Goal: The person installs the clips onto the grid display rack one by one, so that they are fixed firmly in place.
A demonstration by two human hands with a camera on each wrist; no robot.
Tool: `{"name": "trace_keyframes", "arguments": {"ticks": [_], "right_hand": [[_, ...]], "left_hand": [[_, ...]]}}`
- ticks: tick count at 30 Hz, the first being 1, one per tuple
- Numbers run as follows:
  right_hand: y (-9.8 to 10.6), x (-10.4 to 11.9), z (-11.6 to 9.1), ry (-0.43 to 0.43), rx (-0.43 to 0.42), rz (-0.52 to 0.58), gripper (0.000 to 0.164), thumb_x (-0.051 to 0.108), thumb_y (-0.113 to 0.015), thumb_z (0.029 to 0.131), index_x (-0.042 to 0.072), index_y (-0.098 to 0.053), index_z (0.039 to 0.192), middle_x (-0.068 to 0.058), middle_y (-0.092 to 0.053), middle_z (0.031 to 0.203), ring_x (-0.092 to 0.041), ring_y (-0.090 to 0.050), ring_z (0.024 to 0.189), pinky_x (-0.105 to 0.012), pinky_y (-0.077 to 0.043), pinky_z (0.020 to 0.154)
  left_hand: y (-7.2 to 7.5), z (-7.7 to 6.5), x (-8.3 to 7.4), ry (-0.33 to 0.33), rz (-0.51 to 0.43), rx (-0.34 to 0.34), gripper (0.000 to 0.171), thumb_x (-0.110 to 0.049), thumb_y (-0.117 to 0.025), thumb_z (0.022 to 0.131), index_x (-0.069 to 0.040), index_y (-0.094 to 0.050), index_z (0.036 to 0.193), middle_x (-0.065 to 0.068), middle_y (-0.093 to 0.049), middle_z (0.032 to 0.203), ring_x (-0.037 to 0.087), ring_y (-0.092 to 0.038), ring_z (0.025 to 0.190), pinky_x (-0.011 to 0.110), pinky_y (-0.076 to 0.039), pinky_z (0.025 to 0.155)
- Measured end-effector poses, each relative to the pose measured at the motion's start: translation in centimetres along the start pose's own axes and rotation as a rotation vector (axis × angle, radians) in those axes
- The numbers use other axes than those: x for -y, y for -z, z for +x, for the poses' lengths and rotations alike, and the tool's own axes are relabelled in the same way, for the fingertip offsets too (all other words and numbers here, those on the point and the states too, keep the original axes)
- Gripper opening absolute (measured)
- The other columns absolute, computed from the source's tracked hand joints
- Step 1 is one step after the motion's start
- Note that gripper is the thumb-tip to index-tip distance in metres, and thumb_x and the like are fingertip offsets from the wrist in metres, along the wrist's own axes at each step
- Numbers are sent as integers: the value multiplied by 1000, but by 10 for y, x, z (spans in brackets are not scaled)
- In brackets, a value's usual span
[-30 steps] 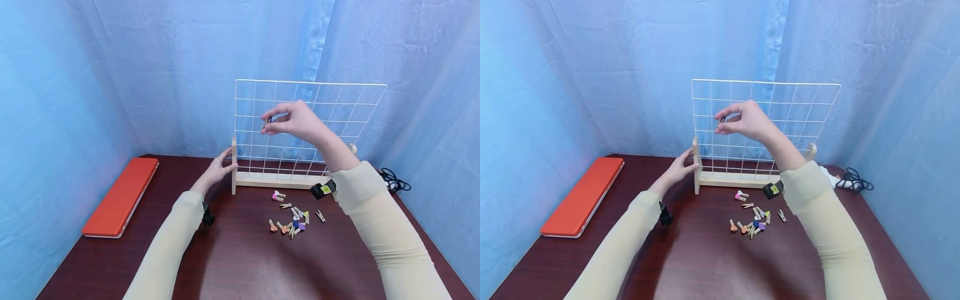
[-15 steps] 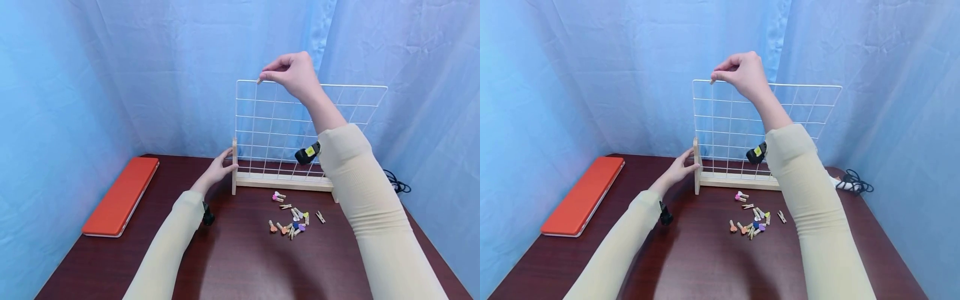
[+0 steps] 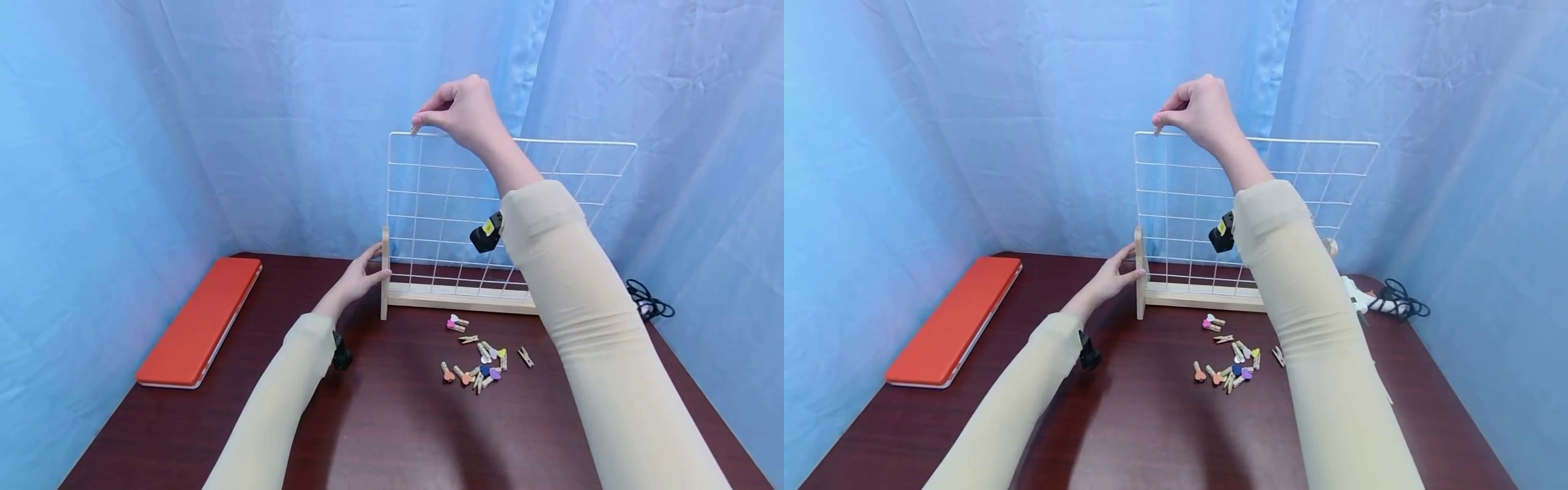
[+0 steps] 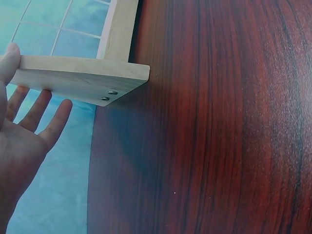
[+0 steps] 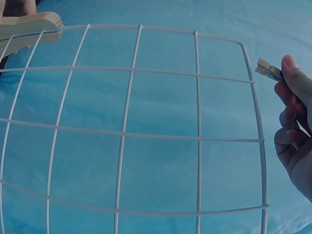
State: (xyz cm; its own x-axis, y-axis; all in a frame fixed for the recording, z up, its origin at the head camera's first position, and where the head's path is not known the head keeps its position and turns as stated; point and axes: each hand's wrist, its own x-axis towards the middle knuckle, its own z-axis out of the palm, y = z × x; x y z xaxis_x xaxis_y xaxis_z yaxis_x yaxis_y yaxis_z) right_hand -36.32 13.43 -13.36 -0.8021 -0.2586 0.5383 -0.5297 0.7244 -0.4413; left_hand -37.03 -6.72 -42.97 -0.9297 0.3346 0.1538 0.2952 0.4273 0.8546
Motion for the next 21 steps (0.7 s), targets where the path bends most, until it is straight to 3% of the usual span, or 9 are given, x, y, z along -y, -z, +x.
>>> {"name": "trace_keyframes", "arguments": {"ticks": [12, 21], "right_hand": [[0, -5, 6, 19, 38, -80, 33, 47, -63, 74, 18, -74, 84, -1, -69, 83, -13, -55, 69, -24, -34, 54], [-3, -11, 4, -6, 48, -70, 34, 46, -63, 75, 17, -73, 89, -1, -68, 87, -11, -56, 74, -23, -38, 59]], "left_hand": [[-1, 0, 1, 2, 6, 0, 73, -48, -57, 81, -29, -20, 142, 1, -33, 141, 21, -27, 130, 45, -30, 103], [-3, 1, -1, -19, -8, 8, 72, -46, -57, 83, -28, -21, 142, 3, -33, 141, 25, -28, 130, 46, -31, 102]]}}
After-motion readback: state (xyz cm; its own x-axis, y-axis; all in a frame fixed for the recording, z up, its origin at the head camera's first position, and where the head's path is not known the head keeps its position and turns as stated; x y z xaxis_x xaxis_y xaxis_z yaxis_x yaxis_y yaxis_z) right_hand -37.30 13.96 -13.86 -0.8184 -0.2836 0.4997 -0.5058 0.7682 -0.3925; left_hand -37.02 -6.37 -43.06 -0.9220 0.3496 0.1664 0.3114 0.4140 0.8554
